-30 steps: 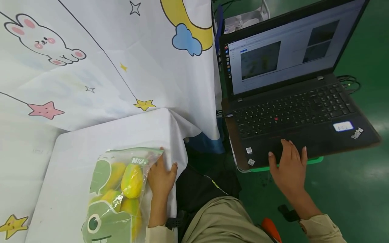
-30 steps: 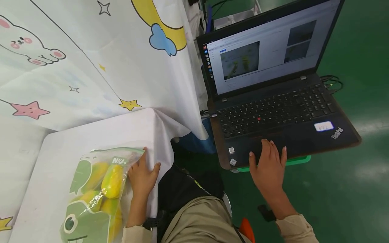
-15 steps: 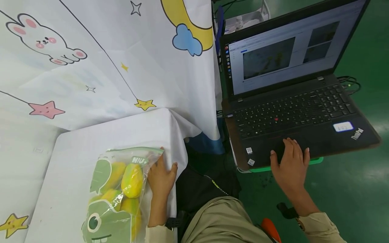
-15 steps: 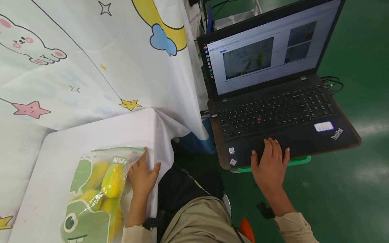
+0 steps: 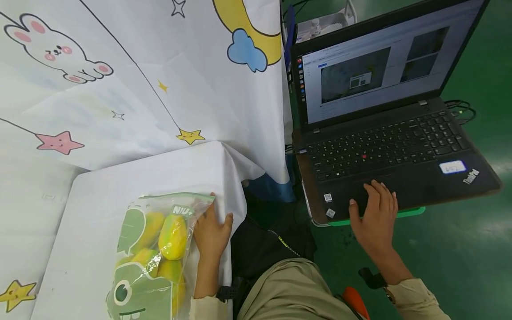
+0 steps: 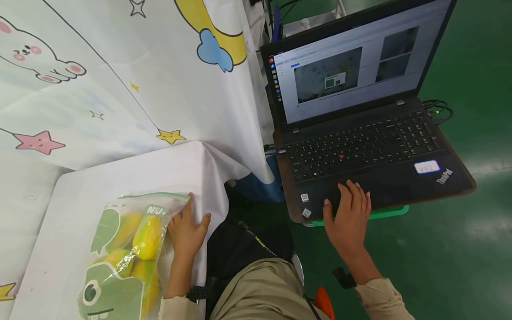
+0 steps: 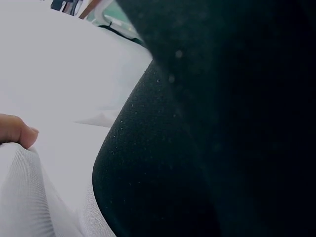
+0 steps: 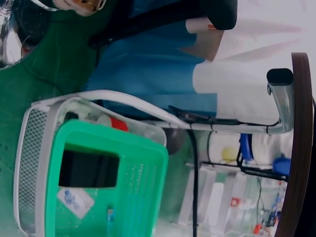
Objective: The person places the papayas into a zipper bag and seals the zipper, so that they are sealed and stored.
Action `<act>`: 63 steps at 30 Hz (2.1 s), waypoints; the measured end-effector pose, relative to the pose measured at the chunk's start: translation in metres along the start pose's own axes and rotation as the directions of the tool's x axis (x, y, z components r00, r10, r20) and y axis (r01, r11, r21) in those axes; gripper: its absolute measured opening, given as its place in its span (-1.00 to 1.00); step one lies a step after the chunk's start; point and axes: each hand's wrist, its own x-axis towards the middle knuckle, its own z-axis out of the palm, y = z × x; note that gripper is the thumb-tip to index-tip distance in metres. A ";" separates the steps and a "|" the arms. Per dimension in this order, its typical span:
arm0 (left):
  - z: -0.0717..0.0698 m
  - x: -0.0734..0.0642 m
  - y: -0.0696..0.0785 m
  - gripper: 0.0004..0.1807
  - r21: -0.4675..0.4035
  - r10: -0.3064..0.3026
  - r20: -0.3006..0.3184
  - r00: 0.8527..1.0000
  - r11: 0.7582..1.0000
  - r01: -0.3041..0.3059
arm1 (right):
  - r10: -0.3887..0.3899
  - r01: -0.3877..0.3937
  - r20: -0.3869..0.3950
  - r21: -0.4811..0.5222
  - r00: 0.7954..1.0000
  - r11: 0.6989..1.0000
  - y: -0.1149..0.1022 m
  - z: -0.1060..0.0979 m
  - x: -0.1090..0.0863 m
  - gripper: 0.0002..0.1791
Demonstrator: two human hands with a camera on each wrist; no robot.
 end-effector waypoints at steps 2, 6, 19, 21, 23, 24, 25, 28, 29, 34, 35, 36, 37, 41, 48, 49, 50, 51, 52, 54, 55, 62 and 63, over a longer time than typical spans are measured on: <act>-0.001 0.000 0.000 -0.28 0.003 0.002 -0.004 1.000 1.000 -0.002 | -0.008 0.008 -0.011 -0.001 1.000 1.000 0.000 0.001 0.001 -0.50; -0.002 0.000 0.001 -0.28 0.005 0.010 -0.013 1.000 1.000 -0.010 | 0.008 -0.009 -0.018 -0.017 1.000 1.000 -0.001 0.001 0.002 -0.49; 0.002 -0.002 0.001 -0.29 -0.007 -0.023 0.002 1.000 1.000 0.023 | 0.044 -0.028 0.113 -0.140 0.993 0.990 0.008 -0.017 -0.026 -0.43; 0.003 -0.002 0.001 -0.29 -0.008 -0.020 0.007 1.000 1.000 0.020 | 0.040 -0.026 0.102 -0.139 0.994 0.990 0.008 -0.018 -0.026 -0.44; 0.003 -0.002 0.001 -0.29 -0.013 -0.017 0.013 1.000 1.000 0.017 | 0.039 -0.026 0.087 -0.142 0.995 0.990 0.007 -0.018 -0.025 -0.44; 0.003 -0.003 0.001 -0.29 -0.014 -0.014 0.017 1.000 1.000 0.015 | 0.038 -0.025 0.083 -0.147 0.996 0.989 0.007 -0.018 -0.024 -0.43; 0.003 -0.003 0.002 -0.30 -0.016 -0.015 0.021 1.000 1.000 0.015 | 0.041 -0.028 0.085 -0.152 0.996 0.988 0.006 -0.018 -0.022 -0.42; 0.003 -0.003 0.003 -0.31 -0.014 -0.017 0.029 0.999 1.000 0.017 | 0.064 -0.046 0.104 -0.167 0.993 0.985 0.006 -0.018 -0.018 -0.38; 0.003 -0.003 0.003 -0.31 -0.017 -0.020 0.033 0.999 1.000 0.021 | 0.075 -0.055 0.112 -0.171 0.991 0.984 0.007 -0.019 -0.017 -0.39; 0.003 -0.005 0.001 -0.32 -0.020 -0.038 0.042 0.998 0.999 0.039 | 0.078 -0.052 0.127 -0.196 0.989 0.979 0.010 -0.030 -0.016 -0.55; 0.003 -0.005 0.000 -0.31 -0.024 -0.041 0.037 0.998 0.999 0.042 | 0.066 -0.041 0.119 -0.200 0.991 0.979 0.010 -0.032 -0.016 -0.58; 0.004 -0.005 0.000 -0.31 -0.025 -0.039 0.033 0.999 0.999 0.040 | 0.054 -0.032 0.105 -0.194 0.993 0.980 0.010 -0.033 -0.015 -0.60; 0.003 -0.005 -0.001 -0.30 -0.028 -0.036 0.028 0.999 0.999 0.037 | 0.040 -0.021 0.092 -0.191 0.995 0.981 0.009 -0.034 -0.013 -0.61; 0.003 -0.004 0.001 -0.30 -0.034 -0.021 0.014 1.000 0.999 0.021 | -0.015 0.022 0.046 -0.149 0.999 0.989 0.001 -0.028 -0.008 -0.62; 0.000 -0.002 -0.001 -0.29 -0.037 -0.021 -0.004 1.000 0.999 0.020 | -0.042 0.048 0.063 -0.101 0.997 0.994 -0.018 -0.008 -0.011 -0.61; -0.001 -0.002 -0.001 -0.29 -0.037 -0.020 -0.004 1.000 0.999 0.020 | -0.041 0.047 0.055 -0.100 0.998 0.994 -0.021 -0.006 -0.013 -0.61; -0.001 -0.002 -0.001 -0.29 -0.038 -0.019 -0.002 1.000 0.999 0.019 | -0.043 0.047 0.045 -0.097 0.998 0.994 -0.024 -0.003 -0.014 -0.61; -0.001 -0.002 -0.001 -0.29 -0.038 -0.019 0.000 1.000 0.999 0.019 | -0.047 0.050 0.035 -0.094 0.998 0.994 -0.027 0.000 -0.016 -0.62; -0.001 -0.001 0.000 -0.29 -0.037 -0.019 0.001 1.000 0.999 0.019 | -0.053 0.056 0.030 -0.092 0.998 0.994 -0.030 0.003 -0.017 -0.62; -0.002 -0.002 0.000 -0.28 -0.039 -0.013 0.002 1.000 0.999 0.013 | -0.084 0.085 0.029 -0.058 0.996 0.995 -0.038 0.009 -0.021 -0.63; -0.002 -0.002 0.001 -0.29 -0.038 -0.011 0.001 1.000 0.999 0.011 | -0.104 0.105 0.036 -0.038 0.994 0.994 -0.041 0.012 -0.023 -0.63; 0.000 -0.005 0.000 -0.32 -0.019 0.011 -0.029 1.000 1.000 -0.011 | -0.208 0.196 0.180 0.083 0.961 0.977 -0.058 0.024 -0.038 -0.64; 0.000 -0.006 0.000 -0.32 -0.017 0.011 -0.033 0.999 1.000 -0.011 | -0.206 0.193 0.194 0.083 0.959 0.978 -0.058 0.025 -0.040 -0.64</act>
